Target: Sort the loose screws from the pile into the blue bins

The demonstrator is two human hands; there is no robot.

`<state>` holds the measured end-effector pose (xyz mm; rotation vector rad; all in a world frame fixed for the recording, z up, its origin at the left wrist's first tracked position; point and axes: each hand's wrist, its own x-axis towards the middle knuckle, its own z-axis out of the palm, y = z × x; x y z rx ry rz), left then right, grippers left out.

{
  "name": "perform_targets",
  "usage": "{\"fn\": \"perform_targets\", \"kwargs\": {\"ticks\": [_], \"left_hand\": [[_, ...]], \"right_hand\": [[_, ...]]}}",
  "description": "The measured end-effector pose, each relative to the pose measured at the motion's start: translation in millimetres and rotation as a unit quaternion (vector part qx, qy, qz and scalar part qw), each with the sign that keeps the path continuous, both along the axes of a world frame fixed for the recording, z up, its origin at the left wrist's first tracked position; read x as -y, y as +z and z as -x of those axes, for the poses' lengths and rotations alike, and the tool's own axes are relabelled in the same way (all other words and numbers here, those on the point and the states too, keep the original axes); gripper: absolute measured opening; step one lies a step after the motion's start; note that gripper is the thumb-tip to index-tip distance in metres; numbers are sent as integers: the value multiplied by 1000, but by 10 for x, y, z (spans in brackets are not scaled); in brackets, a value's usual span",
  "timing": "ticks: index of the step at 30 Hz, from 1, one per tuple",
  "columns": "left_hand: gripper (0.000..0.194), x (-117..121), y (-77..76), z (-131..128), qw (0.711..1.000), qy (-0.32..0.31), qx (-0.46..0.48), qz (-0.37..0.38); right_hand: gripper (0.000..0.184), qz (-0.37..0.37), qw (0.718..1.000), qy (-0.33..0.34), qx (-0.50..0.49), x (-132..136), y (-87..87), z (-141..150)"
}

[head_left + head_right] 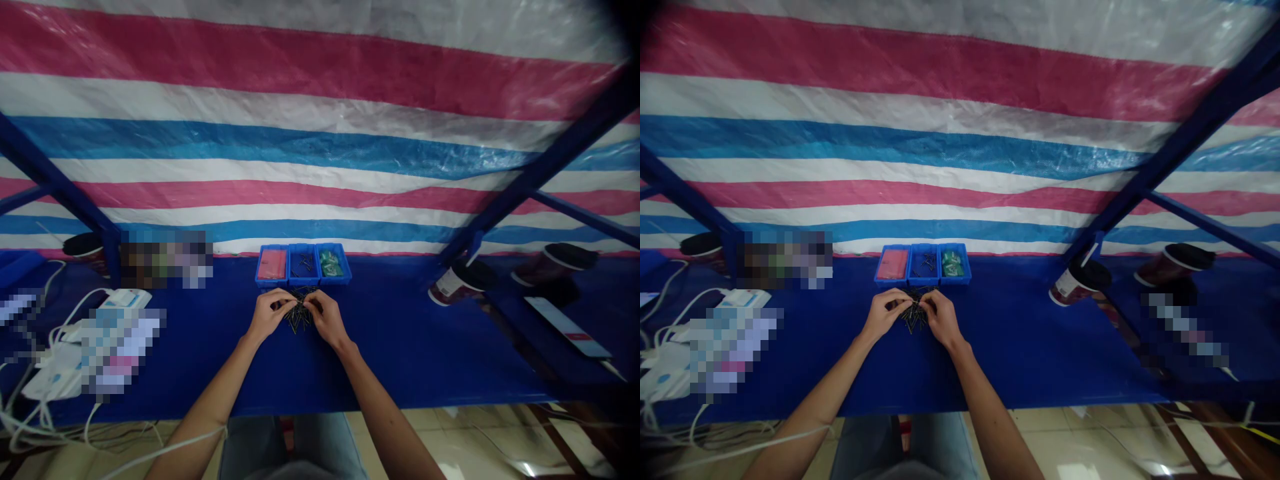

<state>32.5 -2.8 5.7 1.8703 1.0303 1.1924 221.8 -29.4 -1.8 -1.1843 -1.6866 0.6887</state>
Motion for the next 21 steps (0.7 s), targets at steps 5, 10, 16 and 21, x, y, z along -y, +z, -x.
{"fn": "perform_targets", "kwargs": {"ticks": [5, 10, 16, 21], "left_hand": [[24, 10, 2, -12, 1000, -23, -8, 2], [24, 10, 11, -10, 1000, -22, -6, 20], [23, 17, 2, -15, 998, -31, 23, 56], [22, -16, -37, -9, 999, -22, 14, 47]], "right_hand": [[15, 2, 1000, 13, 13, 2, -27, 19], [18, -16, 999, -2, 31, 17, -1, 2], [20, -21, 999, -30, 16, 26, 30, -21], [20, -29, 999, -12, 16, 31, 3, 9]]}}
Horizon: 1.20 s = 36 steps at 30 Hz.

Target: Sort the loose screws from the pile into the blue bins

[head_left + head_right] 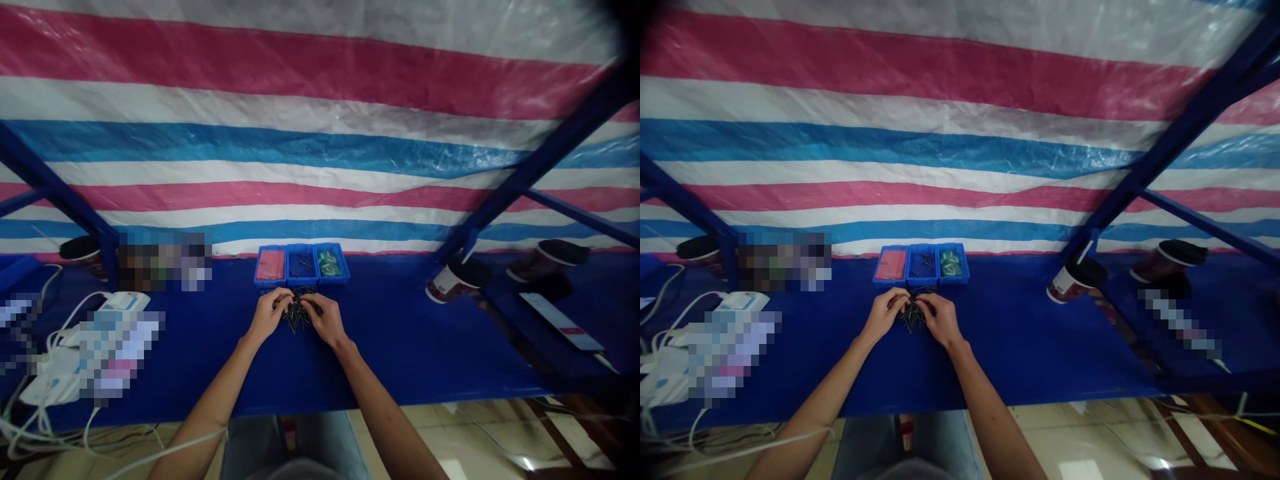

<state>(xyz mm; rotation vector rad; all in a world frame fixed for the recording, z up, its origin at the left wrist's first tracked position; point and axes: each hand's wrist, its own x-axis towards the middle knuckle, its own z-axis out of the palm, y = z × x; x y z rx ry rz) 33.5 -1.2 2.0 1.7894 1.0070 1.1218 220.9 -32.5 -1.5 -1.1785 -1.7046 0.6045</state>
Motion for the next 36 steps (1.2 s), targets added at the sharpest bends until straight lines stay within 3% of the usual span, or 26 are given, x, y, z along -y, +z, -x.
{"fn": "perform_targets", "kwargs": {"ticks": [5, 20, 27, 36], "left_hand": [[24, -14, 7, 8, 998, -3, -33, -49], [28, -17, -86, 3, 998, -27, -42, -27], [30, -5, -61, -3, 999, -12, -41, -26], [21, -5, -38, -1, 998, 13, -55, -38]], "right_hand": [[21, -5, 1000, 10, 25, 3, -21, 1], [29, 3, 995, 37, 89, 7, -24, 1], [15, 4, 997, 44, 64, 21, 25, 8], [19, 11, 999, 31, 11, 27, 81, -21]]}}
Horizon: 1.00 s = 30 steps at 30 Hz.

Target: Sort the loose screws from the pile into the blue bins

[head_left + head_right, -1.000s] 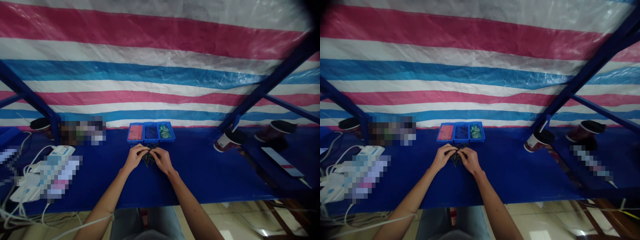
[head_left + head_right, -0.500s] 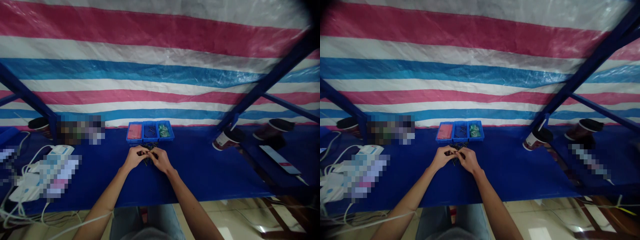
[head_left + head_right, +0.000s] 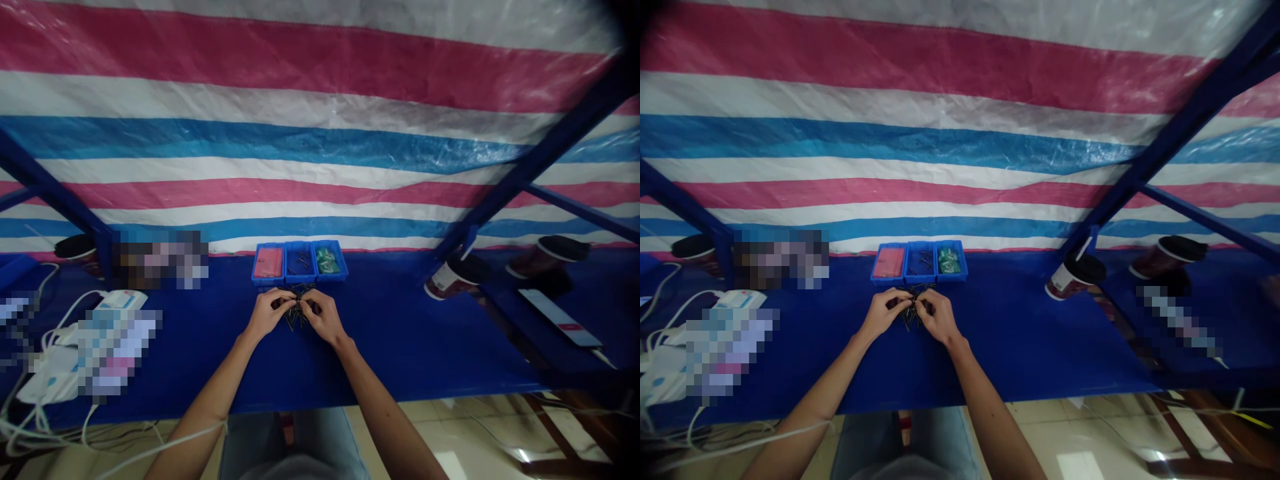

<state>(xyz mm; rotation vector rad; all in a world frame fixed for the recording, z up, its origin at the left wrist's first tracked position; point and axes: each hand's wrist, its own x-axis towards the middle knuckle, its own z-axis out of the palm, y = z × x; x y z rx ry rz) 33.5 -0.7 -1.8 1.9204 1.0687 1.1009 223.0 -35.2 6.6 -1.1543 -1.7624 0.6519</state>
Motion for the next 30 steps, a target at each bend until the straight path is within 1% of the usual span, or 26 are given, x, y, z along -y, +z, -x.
{"fn": "perform_targets", "kwargs": {"ticks": [4, 7, 12, 17, 20, 30], "left_hand": [[21, 0, 28, -1, 1000, -15, -15, -7], [23, 7, 49, -6, 1000, -13, -25, -8], [25, 26, 56, -11, 1000, -23, -16, 11], [25, 34, 72, -15, 999, -31, -28, 15], [26, 37, 101, -15, 998, -48, -49, 13], [27, 44, 99, -12, 998, -42, -56, 6]], "right_hand": [[19, 1, 1000, -2, 14, 0, -4, 1], [19, -2, 1000, 1, 30, 1, -11, 12], [22, -10, 999, -1, 37, -6, -22, 24], [18, -26, 999, -1, 32, -16, -38, 20], [17, -31, 999, 1, 37, -15, -47, 18], [19, -33, 998, -4, 51, -17, -99, 26]]}}
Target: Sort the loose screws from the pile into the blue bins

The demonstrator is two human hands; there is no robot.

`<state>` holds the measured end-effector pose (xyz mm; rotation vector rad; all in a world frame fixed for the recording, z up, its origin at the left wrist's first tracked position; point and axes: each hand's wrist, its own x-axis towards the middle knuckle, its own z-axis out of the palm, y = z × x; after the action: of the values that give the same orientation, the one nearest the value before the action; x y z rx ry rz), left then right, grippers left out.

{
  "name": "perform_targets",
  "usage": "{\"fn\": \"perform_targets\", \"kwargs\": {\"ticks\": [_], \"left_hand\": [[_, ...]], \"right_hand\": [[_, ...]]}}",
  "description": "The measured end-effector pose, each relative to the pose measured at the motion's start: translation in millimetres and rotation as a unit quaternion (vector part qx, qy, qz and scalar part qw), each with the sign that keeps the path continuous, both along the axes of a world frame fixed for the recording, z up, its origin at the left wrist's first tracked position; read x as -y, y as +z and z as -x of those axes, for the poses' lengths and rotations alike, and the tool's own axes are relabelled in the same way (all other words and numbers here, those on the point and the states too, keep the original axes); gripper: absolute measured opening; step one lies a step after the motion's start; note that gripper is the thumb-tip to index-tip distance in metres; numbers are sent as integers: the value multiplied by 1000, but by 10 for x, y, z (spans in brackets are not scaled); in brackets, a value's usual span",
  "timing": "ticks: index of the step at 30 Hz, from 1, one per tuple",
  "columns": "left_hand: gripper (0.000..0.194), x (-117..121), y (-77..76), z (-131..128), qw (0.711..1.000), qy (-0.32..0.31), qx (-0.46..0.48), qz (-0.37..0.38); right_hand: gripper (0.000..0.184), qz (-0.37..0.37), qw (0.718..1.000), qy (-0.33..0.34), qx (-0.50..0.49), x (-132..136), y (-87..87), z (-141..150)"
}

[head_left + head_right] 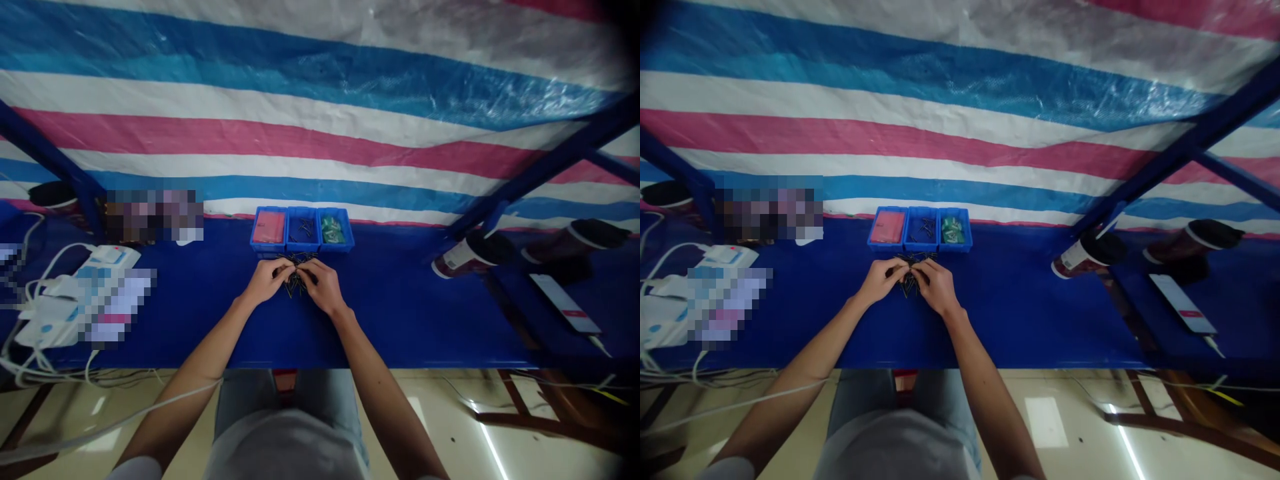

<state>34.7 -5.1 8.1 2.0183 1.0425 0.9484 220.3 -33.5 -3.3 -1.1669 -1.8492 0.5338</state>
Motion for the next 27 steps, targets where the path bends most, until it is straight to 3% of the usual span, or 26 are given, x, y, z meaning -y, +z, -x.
{"fn": "perform_targets", "kwargs": {"ticks": [18, 27], "left_hand": [[28, 1, -30, -7, 999, -25, -19, 28], [24, 22, -15, 11, 999, -23, -42, 6]], "right_hand": [[19, -45, 999, -13, -13, -3, -52, 19], [22, -75, 982, -15, 172, 25, -16, -15]]}}
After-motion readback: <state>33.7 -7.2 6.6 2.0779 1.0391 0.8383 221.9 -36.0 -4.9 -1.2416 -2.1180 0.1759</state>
